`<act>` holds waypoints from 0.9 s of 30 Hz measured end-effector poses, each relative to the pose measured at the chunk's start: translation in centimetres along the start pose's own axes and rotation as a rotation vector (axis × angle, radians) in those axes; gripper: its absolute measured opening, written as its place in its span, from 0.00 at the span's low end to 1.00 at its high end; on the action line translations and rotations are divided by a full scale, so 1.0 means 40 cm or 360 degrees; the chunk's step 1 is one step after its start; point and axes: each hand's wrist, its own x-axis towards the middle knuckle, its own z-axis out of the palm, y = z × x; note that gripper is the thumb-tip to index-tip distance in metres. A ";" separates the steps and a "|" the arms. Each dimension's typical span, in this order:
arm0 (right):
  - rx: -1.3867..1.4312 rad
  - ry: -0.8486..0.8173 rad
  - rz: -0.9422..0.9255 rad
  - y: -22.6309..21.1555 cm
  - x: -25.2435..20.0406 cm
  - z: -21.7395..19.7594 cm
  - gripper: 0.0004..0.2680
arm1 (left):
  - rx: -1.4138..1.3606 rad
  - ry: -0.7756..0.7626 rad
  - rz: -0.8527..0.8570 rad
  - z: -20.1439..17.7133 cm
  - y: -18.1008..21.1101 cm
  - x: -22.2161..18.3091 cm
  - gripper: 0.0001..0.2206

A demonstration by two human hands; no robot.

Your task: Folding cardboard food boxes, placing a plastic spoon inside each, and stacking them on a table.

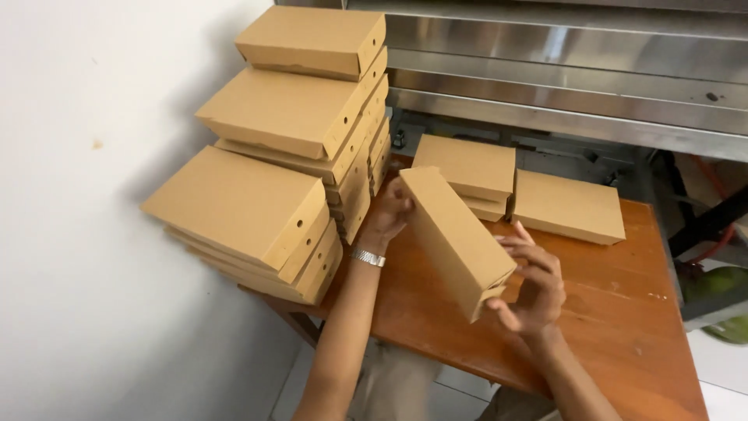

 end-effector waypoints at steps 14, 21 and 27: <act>-0.0224 -0.0051 -0.0061 0.059 -0.059 -0.041 0.20 | 0.0153 -0.0103 0.0322 -0.012 0.085 -0.006 0.42; -0.0197 0.0275 0.0692 0.073 -0.047 -0.079 0.18 | 0.0296 0.0034 0.0053 0.074 0.102 -0.027 0.35; 0.0442 0.0606 0.2089 0.127 -0.018 -0.148 0.18 | 0.0282 -0.0180 -0.0091 0.194 0.088 -0.019 0.41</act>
